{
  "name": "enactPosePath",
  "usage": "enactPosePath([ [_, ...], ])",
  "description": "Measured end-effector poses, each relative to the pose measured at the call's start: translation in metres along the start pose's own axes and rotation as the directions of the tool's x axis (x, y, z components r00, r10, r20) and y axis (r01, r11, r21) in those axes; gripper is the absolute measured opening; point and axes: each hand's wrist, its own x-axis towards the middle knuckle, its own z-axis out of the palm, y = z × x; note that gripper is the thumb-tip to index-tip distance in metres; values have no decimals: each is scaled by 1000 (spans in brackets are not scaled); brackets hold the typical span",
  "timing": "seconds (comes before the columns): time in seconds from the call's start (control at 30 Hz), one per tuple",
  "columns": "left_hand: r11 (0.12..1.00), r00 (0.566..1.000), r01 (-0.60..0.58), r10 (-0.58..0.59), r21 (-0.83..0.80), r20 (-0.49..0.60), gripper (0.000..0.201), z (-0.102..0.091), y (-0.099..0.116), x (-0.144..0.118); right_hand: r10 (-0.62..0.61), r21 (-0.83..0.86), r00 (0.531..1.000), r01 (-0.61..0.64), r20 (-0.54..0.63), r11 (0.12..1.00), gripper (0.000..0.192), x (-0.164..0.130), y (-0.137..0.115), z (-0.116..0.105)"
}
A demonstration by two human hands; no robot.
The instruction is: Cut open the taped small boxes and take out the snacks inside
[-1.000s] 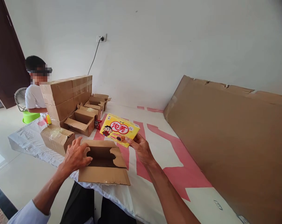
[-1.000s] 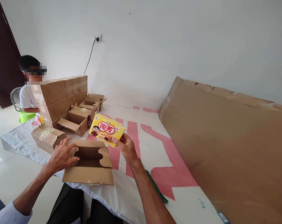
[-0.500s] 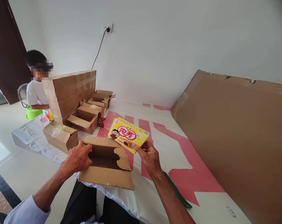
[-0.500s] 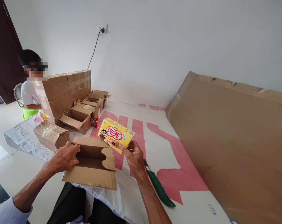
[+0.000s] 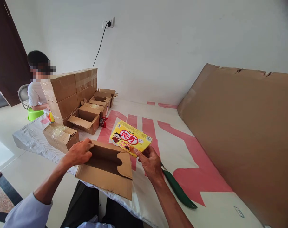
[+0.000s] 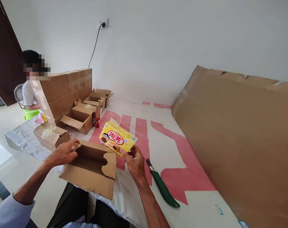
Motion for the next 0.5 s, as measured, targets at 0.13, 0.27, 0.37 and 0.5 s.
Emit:
enactPosePath([
  [0.13,974,979,-158,133,-161,-156,66,-4,-33,-3,9,-21,1000,-9,-15,1000,58,0,2,0],
  [0.27,962,950,-256,268,92,-162,33,-3,-38,-24,15,30,1000,-15,-4,999,61,0,4,2],
  [0.37,942,953,-304,302,139,38,48,1,-30,-44,33,37,999,-34,7,999,61,1,6,2],
  [0.5,947,957,-289,285,138,51,30,5,-30,-55,43,32,999,-43,7,999,61,1,7,3],
])
